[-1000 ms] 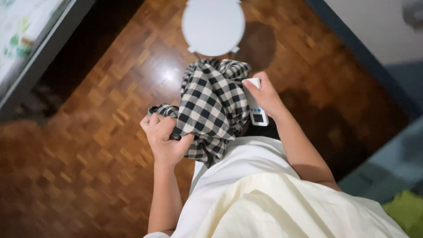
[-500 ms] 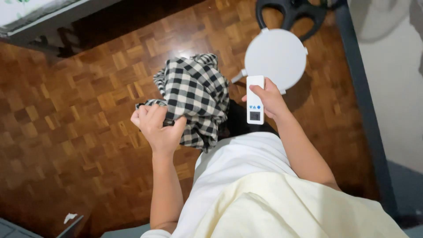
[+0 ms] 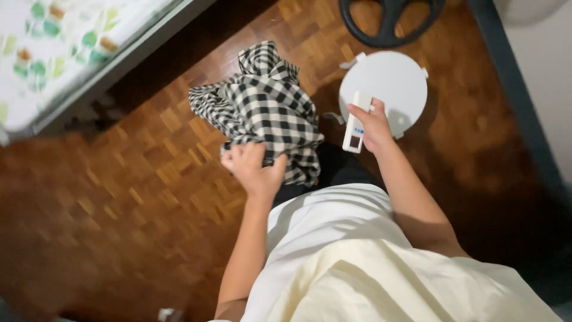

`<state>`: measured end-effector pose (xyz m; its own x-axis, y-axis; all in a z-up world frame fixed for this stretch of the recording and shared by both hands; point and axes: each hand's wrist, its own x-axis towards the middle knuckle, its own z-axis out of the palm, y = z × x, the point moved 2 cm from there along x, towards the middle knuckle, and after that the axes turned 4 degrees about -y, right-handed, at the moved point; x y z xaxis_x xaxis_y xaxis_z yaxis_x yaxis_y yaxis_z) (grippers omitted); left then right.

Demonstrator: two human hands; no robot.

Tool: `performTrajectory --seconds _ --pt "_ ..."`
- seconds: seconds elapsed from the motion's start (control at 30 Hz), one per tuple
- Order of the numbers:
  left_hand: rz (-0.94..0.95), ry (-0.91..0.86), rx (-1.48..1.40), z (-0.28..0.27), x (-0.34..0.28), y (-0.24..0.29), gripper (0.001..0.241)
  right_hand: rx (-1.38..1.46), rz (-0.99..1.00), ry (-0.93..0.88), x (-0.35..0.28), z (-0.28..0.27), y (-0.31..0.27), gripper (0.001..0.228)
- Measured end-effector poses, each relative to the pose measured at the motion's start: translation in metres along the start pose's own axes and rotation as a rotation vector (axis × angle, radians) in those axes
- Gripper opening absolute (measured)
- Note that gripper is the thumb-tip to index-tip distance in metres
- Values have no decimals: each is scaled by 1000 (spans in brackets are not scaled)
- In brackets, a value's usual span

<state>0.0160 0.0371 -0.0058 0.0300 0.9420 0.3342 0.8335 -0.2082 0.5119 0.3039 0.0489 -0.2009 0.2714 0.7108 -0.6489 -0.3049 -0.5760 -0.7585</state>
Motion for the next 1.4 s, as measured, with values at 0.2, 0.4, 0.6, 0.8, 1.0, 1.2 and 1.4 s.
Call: performTrajectory --seconds 0.2,0.4,0.6,0.8,1.0,1.2,1.4 --pt "170 -114 48 107 20 -21 30 -310 -242 409 49 -34 60 74" --pt "393 -349 65 222 18 -54 35 -504 -460 751 95 -41 96 63" --pt "441 -514 7 281 4 -49 35 -762 -173 824 153 -56 167 66" --pt "493 -508 -55 308 3 -40 30 -1008 -59 959 202 -83 248 68" --pt "452 -513 -65 333 -2 -48 32 -1149 -165 823 208 -80 220 80" --pt "408 -548 -31 345 -8 -52 36 -1129 -225 688 214 -87 202 74" --pt "309 -618 36 342 -7 -62 36 -1227 -284 686 187 -70 147 70"
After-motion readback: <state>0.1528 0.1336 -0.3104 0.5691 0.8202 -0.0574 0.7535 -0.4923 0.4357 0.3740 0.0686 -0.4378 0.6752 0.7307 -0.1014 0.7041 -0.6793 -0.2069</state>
